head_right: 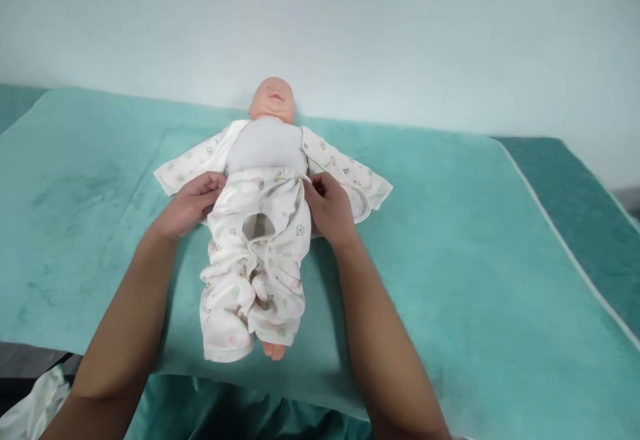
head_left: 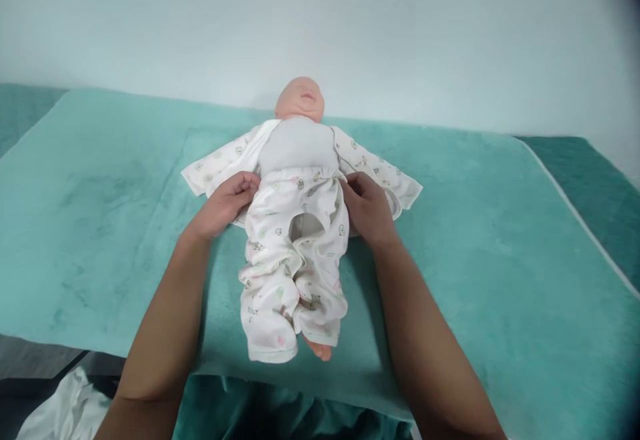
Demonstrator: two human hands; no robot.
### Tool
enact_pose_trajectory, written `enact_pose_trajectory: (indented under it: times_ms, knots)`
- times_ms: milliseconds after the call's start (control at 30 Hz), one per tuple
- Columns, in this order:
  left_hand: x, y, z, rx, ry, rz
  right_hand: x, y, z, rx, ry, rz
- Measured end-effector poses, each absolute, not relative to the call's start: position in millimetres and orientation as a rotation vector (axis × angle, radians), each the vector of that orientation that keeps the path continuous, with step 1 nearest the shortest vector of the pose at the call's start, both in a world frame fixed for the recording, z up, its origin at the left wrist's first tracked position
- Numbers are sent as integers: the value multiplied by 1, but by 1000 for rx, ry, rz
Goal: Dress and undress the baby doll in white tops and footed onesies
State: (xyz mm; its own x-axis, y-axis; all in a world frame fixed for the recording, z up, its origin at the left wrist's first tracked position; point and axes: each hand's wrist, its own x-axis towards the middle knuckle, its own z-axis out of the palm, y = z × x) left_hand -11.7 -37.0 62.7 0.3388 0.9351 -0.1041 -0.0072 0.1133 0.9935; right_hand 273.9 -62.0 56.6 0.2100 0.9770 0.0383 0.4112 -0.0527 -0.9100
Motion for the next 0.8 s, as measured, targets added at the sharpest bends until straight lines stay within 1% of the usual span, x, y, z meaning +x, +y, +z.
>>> enact_pose_trajectory:
  times_ms: [100, 167, 267, 367, 633, 800]
  knots:
    - [-21, -37, 65, 1297, 937, 756, 282, -66, 66, -1691, -1439, 879]
    - [-25, -36, 63, 1322, 941, 692, 287, -68, 70, -1672, -1439, 983]
    - [-27, -36, 59, 1330, 933, 682, 294, -70, 72, -1572, -1451, 1144]
    - [-25, -35, 56, 1312, 926, 702, 297, -71, 68, -1484, -1505, 1204]
    - [-19, -36, 46, 1306, 963, 826, 279, -61, 51, -1330, -1209, 1121]
    - [-1, -38, 45, 1231, 1106, 1031, 274, -50, 44, -1307, -1248, 1048]
